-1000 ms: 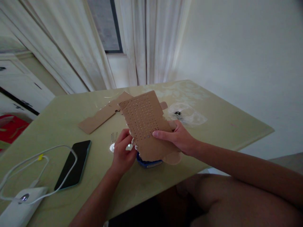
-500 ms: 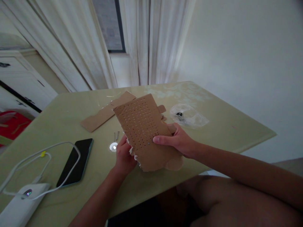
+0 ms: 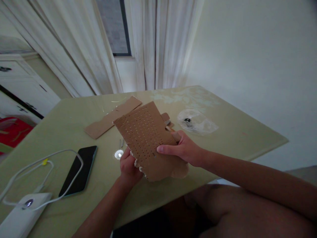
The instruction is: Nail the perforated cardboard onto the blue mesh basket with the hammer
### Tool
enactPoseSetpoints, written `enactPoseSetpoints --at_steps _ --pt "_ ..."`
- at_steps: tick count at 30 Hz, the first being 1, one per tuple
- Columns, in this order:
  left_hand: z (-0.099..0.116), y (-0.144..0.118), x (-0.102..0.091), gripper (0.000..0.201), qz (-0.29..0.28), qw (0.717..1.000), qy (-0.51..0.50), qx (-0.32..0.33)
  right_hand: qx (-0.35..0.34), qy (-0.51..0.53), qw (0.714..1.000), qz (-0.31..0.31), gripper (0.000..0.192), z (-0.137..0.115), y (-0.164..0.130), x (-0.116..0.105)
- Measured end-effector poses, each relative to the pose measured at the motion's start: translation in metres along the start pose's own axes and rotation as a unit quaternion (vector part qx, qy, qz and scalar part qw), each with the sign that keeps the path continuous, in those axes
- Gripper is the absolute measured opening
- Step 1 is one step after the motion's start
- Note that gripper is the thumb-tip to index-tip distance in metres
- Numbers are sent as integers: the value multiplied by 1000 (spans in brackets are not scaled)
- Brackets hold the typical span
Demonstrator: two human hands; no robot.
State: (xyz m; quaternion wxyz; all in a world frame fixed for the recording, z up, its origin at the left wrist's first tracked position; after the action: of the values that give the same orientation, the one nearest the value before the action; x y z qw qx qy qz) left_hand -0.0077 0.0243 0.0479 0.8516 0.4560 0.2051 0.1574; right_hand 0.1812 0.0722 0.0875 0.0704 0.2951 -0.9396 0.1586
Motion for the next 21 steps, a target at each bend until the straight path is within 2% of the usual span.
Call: enactPoseSetpoints --at_steps 4,7,9,11,13,15,17,19,21 --pt "11 5 2 18 1 999 -10 41 1 -4 1000 17 41 5 3 -3" --pt "7 16 9 10 -37 999 12 8 -14 11 998 58 44 5 4 -11" --pt "1 22 4 17 -17 999 44 -27 -27 12 996 80 43 2 4 -15" --pt "0 25 -8 25 41 996 79 -25 -40 5 994 97 42 -2 2 -18" --pt "10 26 -16 27 68 991 107 43 -48 -7 992 114 42 -6 1 -20" --pt "25 25 -14 25 32 981 121 147 -49 -20 991 119 41 -7 0 -19" --pt "37 22 -9 27 -16 969 124 214 -41 -34 991 121 41 -6 0 -17" --pt "41 20 -4 27 -40 966 123 224 -31 -48 991 122 41 -3 0 -16" --pt "41 20 -3 25 -42 968 129 213 -24 -63 991 116 40 0 0 -13"
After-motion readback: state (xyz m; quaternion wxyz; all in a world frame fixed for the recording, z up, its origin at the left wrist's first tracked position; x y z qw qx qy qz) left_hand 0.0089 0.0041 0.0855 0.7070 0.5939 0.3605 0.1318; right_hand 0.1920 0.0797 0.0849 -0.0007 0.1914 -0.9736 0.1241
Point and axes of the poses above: each hand's wrist, its own y-axis towards the middle knuckle, its own x-axis out of the palm, z = x × y, the point moved 7 cm from there along y, towards the middle knuckle, and after that the axes turned 9 degrees about x, right-handed, at the moved point
